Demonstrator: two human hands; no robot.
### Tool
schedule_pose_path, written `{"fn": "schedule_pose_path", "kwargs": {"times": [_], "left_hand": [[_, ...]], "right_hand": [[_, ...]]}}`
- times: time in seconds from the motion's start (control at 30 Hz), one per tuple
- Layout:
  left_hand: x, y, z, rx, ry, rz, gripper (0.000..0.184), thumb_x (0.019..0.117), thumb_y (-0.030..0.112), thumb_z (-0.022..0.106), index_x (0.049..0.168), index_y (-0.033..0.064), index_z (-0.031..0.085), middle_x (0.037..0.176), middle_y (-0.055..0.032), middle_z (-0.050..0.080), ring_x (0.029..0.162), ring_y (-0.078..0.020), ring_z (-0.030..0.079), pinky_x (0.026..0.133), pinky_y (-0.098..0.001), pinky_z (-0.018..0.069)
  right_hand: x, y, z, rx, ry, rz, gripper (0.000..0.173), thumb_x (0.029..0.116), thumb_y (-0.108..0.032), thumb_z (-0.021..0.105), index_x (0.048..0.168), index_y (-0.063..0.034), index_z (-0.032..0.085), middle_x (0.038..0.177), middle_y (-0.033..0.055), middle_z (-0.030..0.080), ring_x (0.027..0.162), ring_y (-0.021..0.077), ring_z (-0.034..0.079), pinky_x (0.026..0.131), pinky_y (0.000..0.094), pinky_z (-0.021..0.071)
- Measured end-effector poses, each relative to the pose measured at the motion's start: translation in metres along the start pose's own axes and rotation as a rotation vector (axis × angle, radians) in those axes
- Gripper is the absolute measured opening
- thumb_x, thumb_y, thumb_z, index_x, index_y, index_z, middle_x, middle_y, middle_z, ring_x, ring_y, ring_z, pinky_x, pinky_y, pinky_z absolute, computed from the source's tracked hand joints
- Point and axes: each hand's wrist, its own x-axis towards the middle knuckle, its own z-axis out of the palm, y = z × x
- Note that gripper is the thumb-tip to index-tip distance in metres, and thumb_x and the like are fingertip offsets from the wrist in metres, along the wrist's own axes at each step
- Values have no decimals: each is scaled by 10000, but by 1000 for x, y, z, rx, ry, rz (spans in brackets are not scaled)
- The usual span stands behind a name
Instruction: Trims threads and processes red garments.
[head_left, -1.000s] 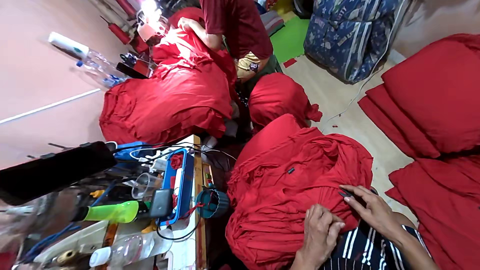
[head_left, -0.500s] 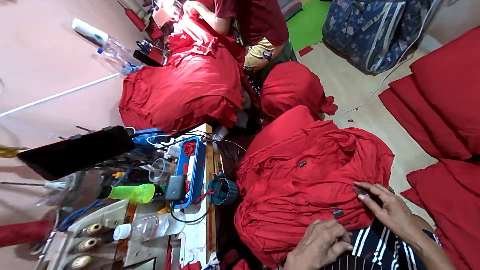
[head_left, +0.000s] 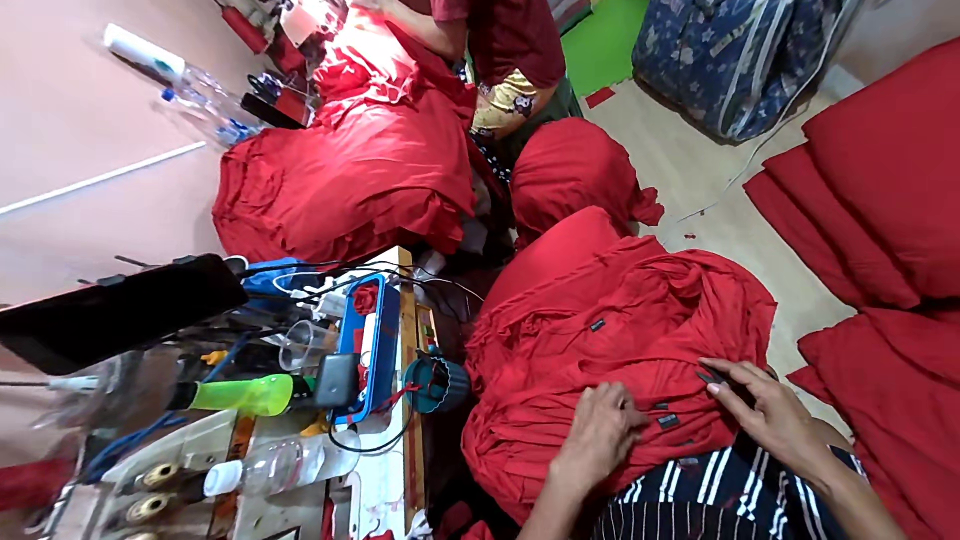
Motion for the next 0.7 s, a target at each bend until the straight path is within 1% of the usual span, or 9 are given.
{"fn": "schedule_pose_path", "kwargs": {"times": [0.1,0.27,0.33,0.4,0.47,0.53,0.57,0.63,0.7], "left_hand": [[-8,1,23,88,151,-11,90,897,136,714,885,72,775,885,-130,693,870,-316,676,731,-470,519],[2,12,-12,-515,265,112,299,991,185,603,812,-24,721,830,-98,675,850,-138,637,825,-277,513],[18,15,-31,-460,331,73,488,1044,259,453,717,-14,690,802,-107,668,836,-175,632,850,-354,486],[45,7,-43,-311,388,-54,461,1052,230,434,803,-32,720,908,-153,686,910,-250,656,902,-437,502],[75,-12,-45,-165,388,-233,299,1026,205,554,1029,-38,729,1090,-206,681,1074,-340,643,967,-495,498],[102,-29,-42,-93,265,-417,370,1007,228,620,1302,7,645,1306,-230,610,1247,-399,562,1033,-568,447],[110,-35,-38,-88,213,-472,412,1003,235,632,1352,17,613,1352,-235,584,1282,-407,539,1049,-585,428],[116,-41,-28,-96,224,-481,343,989,207,644,1272,16,672,1295,-217,625,1235,-385,576,1030,-568,437],[112,-44,-13,-80,398,-383,223,952,161,667,1095,10,747,1133,-194,693,1104,-366,644,951,-547,486]], "right_hand": [[1,-2,0,0,-2,1,420,979,-247,531,1302,-26,682,1131,221,687,968,404,676,802,636,506],[0,-3,0,11,19,-7,423,974,-258,531,1295,-32,688,1132,207,691,959,384,681,784,627,515],[0,-5,0,8,20,-5,420,971,-247,536,1297,-30,686,1127,212,690,952,394,679,779,637,510],[0,-6,0,0,22,-7,424,971,-249,531,1297,-26,685,1126,217,689,962,406,679,786,649,507],[-1,-6,1,-8,20,-8,426,979,-254,523,1305,-30,681,1125,214,686,976,406,677,799,651,507],[-2,-5,1,-18,26,-9,424,978,-248,527,1304,-27,683,1116,217,688,969,417,678,797,653,506],[-2,-5,2,-26,26,-9,426,977,-248,527,1305,-25,682,1118,220,689,969,423,678,798,657,507],[-2,-7,1,-32,24,-2,424,980,-244,528,1311,-26,679,1132,221,688,981,428,676,799,667,502],[-1,-6,1,-28,30,8,427,973,-251,531,1307,-34,684,1132,213,691,977,412,679,798,659,505]]}}
